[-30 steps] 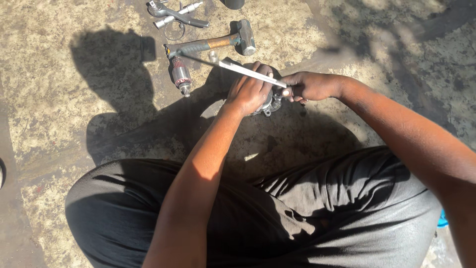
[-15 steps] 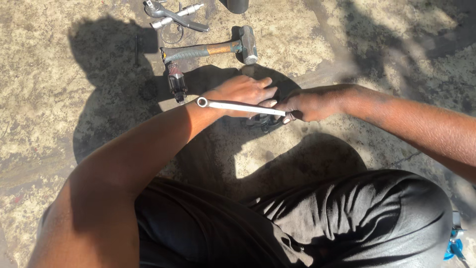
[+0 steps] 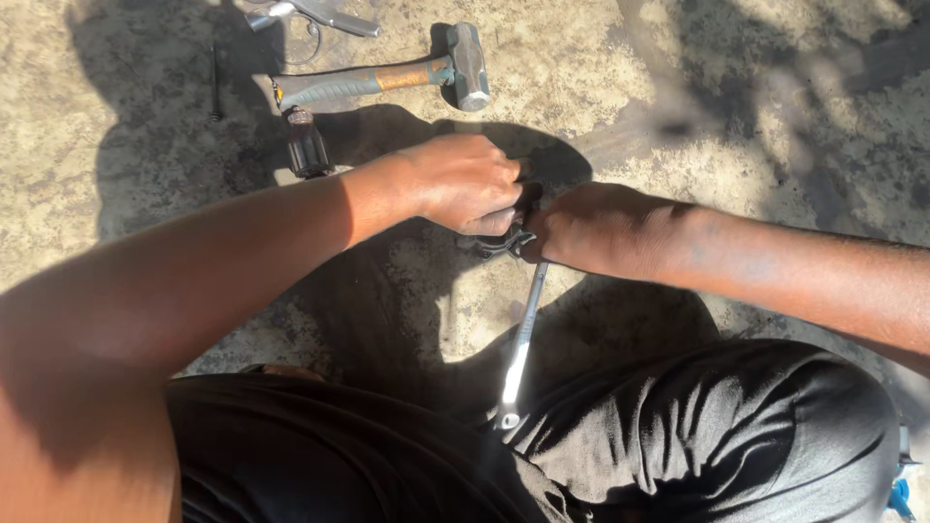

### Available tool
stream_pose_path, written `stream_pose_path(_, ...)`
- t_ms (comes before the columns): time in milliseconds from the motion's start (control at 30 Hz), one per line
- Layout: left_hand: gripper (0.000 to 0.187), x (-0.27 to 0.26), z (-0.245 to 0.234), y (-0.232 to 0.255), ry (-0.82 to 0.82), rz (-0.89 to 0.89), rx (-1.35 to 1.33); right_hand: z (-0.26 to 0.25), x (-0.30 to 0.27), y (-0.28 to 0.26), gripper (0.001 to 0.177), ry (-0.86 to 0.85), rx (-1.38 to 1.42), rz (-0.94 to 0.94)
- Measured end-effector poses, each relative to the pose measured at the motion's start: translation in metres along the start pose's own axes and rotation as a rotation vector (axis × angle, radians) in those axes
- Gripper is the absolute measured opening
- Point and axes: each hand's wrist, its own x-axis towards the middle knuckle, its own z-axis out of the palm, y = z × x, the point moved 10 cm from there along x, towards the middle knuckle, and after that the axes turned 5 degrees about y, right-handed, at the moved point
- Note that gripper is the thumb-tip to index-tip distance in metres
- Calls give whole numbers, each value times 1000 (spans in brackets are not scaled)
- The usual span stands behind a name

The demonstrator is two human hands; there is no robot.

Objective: The person works on an alternator by loosening and removing fasteners and components with a wrench.

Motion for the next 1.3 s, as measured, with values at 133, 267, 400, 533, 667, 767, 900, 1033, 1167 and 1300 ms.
stream_pose_path(133,35,-4,-1,2,-18,-94,-4,11,1,-2,15,140,-233,-12)
stream_pose_path(267,33,-4,-10,10,82,-63,29,27,6,14,25,125,-286,-134)
stream_pose_path(400,30,-5,-4,4,90,-149,34,36,6,22,18,148,-296,-287)
stream_pose_path(533,37,-10,16,-26,152,-429,-212,49,2,-9,14,319,-823,-611)
stream_pose_path(667,33,-7,22,-16,265,-186,-89,45,-16,15,4,59,-951,-668)
stream_pose_path(767,29,-7,28,-27,285,-238,-206,29,-17,29,18,47,-934,-584)
stream_pose_path(900,33,-12,36,-38,70,-499,-148,-8,-44,53,41,185,-647,-380)
stream_pose_path(1033,51,-16,20,-10,115,-364,-7,-26,-98,82,31,459,-354,64)
stream_pose_path(1167,55,-17,26,-10,231,-519,17,25,-133,120,38,498,289,499)
stream_pose_path(1300,50,-28,24,-3,255,-738,-156,79,-134,111,27,768,998,556)
